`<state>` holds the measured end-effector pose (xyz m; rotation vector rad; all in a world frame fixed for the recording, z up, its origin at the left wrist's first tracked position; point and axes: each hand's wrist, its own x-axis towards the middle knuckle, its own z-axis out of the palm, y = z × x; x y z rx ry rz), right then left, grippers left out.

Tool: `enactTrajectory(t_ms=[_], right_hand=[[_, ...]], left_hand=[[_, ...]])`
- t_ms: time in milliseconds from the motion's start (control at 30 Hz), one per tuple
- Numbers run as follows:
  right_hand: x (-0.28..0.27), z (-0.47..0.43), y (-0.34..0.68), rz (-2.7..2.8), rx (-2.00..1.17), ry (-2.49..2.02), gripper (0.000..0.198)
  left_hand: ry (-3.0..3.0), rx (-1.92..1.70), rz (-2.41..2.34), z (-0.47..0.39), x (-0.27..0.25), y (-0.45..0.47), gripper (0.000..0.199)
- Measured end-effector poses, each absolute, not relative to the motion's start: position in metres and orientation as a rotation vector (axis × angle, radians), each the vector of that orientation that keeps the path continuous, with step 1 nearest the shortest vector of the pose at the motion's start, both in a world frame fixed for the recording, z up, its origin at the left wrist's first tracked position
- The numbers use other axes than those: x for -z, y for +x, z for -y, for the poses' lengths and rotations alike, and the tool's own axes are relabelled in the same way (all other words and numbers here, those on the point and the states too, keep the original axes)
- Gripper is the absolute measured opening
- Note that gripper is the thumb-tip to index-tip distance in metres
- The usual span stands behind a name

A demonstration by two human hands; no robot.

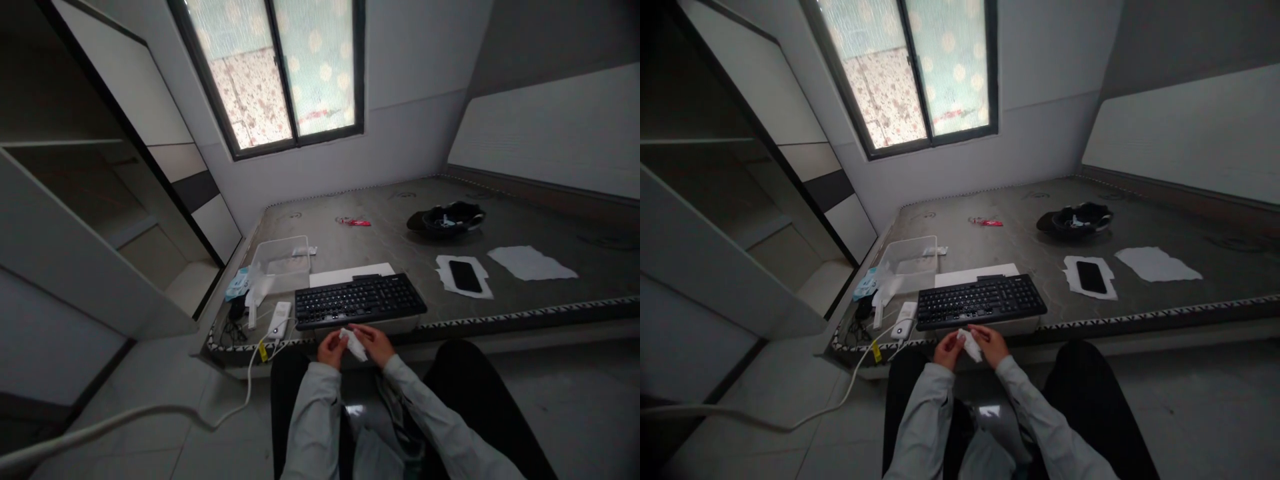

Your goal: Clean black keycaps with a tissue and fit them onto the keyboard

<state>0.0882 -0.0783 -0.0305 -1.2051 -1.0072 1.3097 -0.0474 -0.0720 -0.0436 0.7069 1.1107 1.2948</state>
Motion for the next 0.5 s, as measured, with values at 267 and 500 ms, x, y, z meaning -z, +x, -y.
enactTrajectory(t_ms=[267,500], right_hand=[[0.021,0.085,0.093,1.199,-1.25,-1.142,0.06],[0.02,0.086,0.094,1.345,-1.022,-1.353,0.031]], left_hand=[[0.637,-1.32,-1.107,0.069,0.055,-0.059,0.062],[0.61,-1.284,-1.06,0.072,0.051,-0.059,0.062]])
